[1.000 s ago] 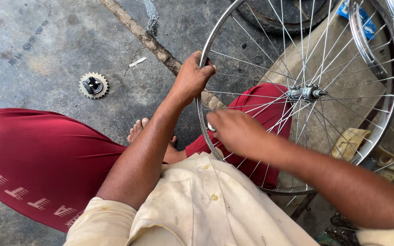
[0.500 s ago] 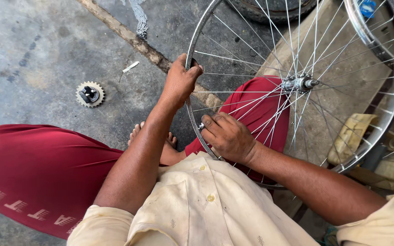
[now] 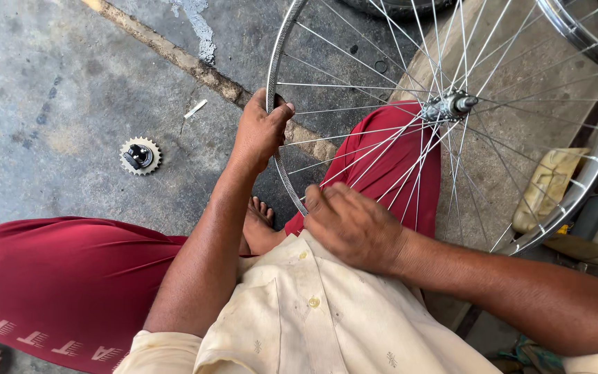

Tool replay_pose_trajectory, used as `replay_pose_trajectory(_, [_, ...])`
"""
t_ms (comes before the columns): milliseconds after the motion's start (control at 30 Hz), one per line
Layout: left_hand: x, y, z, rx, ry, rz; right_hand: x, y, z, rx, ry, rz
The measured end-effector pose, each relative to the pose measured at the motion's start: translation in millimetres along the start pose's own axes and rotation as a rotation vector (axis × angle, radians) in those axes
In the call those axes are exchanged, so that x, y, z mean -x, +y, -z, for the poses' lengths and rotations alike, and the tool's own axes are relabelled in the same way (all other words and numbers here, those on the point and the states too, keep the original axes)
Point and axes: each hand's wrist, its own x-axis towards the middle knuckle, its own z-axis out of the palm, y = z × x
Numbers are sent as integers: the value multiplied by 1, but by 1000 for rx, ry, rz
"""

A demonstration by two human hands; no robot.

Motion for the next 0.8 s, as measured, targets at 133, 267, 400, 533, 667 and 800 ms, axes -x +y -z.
replay_pose_trajectory(133, [-5,-7,1,129,-43,-17,-5,29,-13,-254,-125,-301])
replay_pose_trajectory(267, [-6,-9,3,142,-57,-26,-2,45,-44,-345,-77,-374])
replay_pose_trajectory(400, [-6,-9,4,130,-68,-16,-7,48,-60,-285,-227,-464])
replay_pose_trajectory(533, [-7,-7,6,159,-77,-13,-21,45,-63,-424,-217,-530])
replay_pose_trajectory(667, [-7,-5,6,130,-63,9,-12,39,-58,-465,6,-385])
replay_pose_trajectory(800, [-7,-1,1,306,-88,-12,-5,35,-59,-472,3,-409])
